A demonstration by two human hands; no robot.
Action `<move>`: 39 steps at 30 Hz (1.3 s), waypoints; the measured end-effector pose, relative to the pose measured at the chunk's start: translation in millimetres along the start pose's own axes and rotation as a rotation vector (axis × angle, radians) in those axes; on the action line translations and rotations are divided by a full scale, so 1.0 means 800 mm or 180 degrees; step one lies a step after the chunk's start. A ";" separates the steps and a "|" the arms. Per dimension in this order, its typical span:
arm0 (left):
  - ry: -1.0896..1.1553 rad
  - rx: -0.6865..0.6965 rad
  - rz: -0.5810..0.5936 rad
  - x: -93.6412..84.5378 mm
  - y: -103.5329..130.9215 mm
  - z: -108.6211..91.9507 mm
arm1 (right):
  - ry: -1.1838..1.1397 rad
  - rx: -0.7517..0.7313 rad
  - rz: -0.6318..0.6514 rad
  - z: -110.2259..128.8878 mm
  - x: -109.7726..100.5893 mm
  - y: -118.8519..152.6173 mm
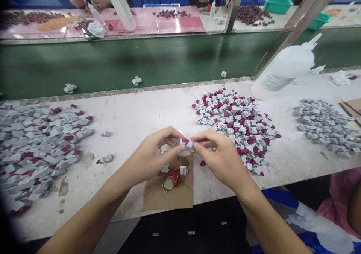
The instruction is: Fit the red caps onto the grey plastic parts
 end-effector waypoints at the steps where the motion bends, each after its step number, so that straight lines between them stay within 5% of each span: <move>1: -0.0197 0.0051 -0.0201 -0.007 -0.016 0.002 | 0.0412 -0.0143 -0.0193 -0.001 0.000 -0.013; 5: -0.0805 -0.0056 -0.1074 -0.035 -0.093 0.020 | 0.1944 -0.0281 -0.0451 -0.008 0.014 -0.061; 10: -0.1056 -0.0323 -0.1411 -0.058 -0.193 0.040 | 0.2282 -0.0298 -0.0371 -0.004 0.027 -0.084; 14: -0.1207 -0.0510 -0.1467 -0.068 -0.260 0.043 | 0.2408 -0.0300 -0.0623 0.011 -0.001 -0.128; 19: -0.1339 -0.0670 -0.1434 -0.065 -0.306 0.043 | 0.2654 -0.0024 -0.1077 0.011 -0.047 -0.249; 24: -0.1483 -0.0694 -0.1528 -0.065 -0.309 0.051 | 0.2657 0.0361 -0.0924 -0.020 -0.048 -0.332; 29: -0.1584 -0.0580 -0.1633 -0.073 -0.294 0.045 | 0.2293 0.0334 -0.0840 -0.019 -0.032 -0.344; 33: -0.1512 -0.0054 -0.1440 -0.055 -0.247 0.024 | 0.1627 -0.0035 -0.0842 0.013 -0.035 -0.303; 39: -0.1316 0.0714 -0.0240 0.016 -0.140 0.011 | 0.0351 -0.0334 -0.0653 0.021 -0.049 -0.149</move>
Point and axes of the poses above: each hand's wrist, its own y-axis away from the middle knuckle, its own x-axis out of the palm, z = x × y, the point moved 3 cm from there along -y, towards the middle knuckle, and after that the axes turned 7 degrees about -z, right-handed, at the moved point
